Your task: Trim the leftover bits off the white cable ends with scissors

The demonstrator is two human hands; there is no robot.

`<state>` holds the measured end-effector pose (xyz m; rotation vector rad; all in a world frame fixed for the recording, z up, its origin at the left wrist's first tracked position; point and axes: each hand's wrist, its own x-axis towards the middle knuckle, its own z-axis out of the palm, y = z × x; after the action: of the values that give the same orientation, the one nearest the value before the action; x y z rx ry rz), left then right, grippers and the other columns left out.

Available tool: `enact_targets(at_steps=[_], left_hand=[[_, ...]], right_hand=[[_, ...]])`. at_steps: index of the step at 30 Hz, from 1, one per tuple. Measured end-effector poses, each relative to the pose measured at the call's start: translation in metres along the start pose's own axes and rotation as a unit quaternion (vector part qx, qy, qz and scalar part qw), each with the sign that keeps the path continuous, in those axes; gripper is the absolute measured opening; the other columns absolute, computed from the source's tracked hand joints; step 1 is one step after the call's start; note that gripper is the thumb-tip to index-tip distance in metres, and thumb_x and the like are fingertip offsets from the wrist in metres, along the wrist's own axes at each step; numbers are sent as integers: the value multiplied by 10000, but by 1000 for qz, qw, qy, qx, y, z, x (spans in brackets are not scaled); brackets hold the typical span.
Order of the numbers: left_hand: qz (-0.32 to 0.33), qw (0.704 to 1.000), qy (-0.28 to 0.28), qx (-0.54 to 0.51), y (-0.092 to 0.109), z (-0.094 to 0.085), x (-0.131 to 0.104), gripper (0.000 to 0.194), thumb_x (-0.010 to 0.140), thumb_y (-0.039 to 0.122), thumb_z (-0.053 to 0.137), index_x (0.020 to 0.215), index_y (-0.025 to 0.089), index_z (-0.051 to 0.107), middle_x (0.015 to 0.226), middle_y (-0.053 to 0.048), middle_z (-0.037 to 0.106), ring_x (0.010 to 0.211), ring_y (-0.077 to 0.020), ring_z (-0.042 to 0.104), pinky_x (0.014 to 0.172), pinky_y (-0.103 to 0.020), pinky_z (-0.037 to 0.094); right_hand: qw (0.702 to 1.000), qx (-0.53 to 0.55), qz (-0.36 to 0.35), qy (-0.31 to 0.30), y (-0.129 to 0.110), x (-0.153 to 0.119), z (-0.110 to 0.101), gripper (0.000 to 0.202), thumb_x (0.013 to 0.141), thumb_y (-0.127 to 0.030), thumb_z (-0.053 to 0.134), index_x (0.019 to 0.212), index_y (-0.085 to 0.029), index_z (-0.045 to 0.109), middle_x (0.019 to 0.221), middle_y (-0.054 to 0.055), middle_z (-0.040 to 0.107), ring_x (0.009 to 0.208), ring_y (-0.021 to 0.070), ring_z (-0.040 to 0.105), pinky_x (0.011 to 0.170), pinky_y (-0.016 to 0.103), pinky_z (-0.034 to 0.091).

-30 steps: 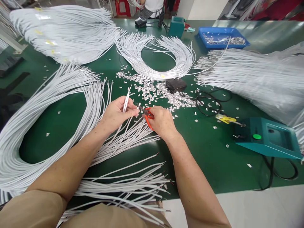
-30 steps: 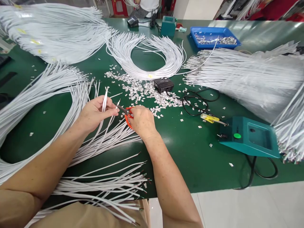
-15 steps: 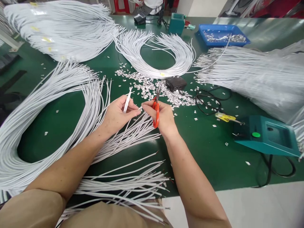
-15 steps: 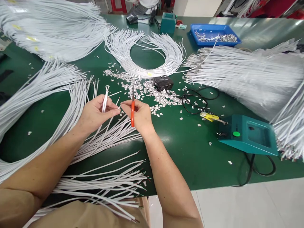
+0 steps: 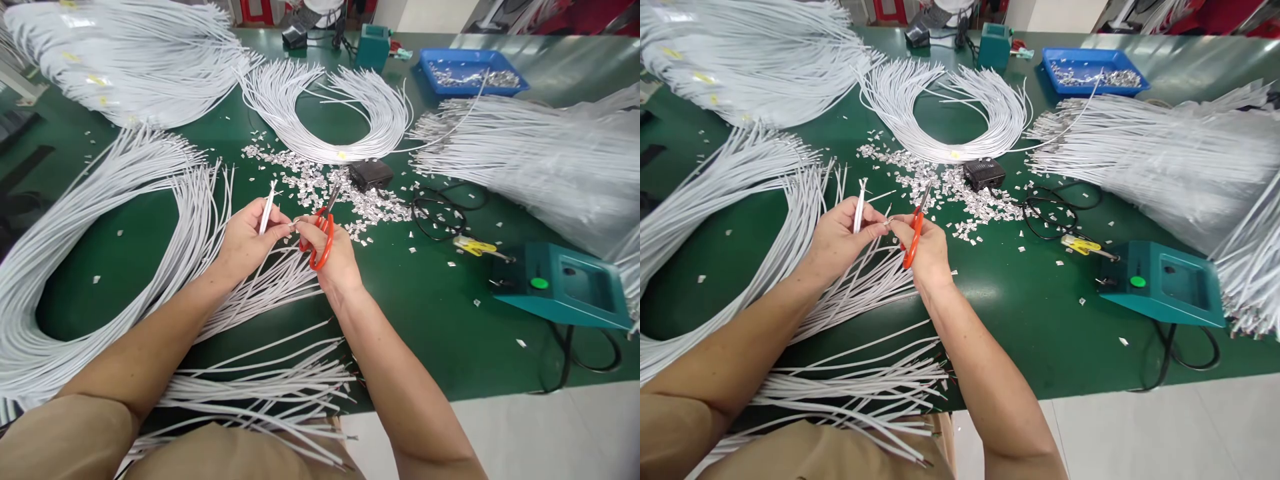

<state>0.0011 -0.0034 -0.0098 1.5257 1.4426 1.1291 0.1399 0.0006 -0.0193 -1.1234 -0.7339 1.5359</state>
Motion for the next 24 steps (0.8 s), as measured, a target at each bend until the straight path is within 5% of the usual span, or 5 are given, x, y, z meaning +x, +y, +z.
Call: enact_targets(at_steps=[9,13,17,21,24], left_hand=[[9,998,-13,-69,-3,-1,4,223,711,180,722,692,189,500,767,12,683,705,-129,614,700,-268,499],[-17,989,-94,-115,-1,2,1,289,713,182,737,629,179,460,755,6,666,705,-125,624,696,-261,509],[-61,974,-92,-200,-4,1,4,175,764,218,724,877,194,592,765,31,655,704,-114,647,685,-237,502],[-98,963,-118,-222,-5,-4,6,414,780,249,725,1182,230,628,777,15,651,683,-115,631,630,-222,478],[-124,950,-136,-251,-6,-6,6,415,788,264,729,1198,246,665,798,7,635,695,-107,608,673,-235,494]], right_hand=[[999,4,-30,42,1,-9,10,132,647,-280,732,697,-165,690,607,-44,579,559,77,456,594,240,399],[998,32,-16,48,9,0,6,156,641,-275,731,729,-152,693,636,-30,610,564,85,486,582,242,400],[997,-12,-40,65,7,7,-2,172,673,-314,735,696,-153,679,605,-47,569,544,69,429,592,236,382],[993,-66,-74,58,1,7,-7,192,688,-339,727,650,-163,658,569,-58,529,549,78,427,615,243,389],[991,-99,-82,30,0,6,-7,171,693,-330,711,717,-162,694,655,-27,615,625,104,514,671,251,424]])
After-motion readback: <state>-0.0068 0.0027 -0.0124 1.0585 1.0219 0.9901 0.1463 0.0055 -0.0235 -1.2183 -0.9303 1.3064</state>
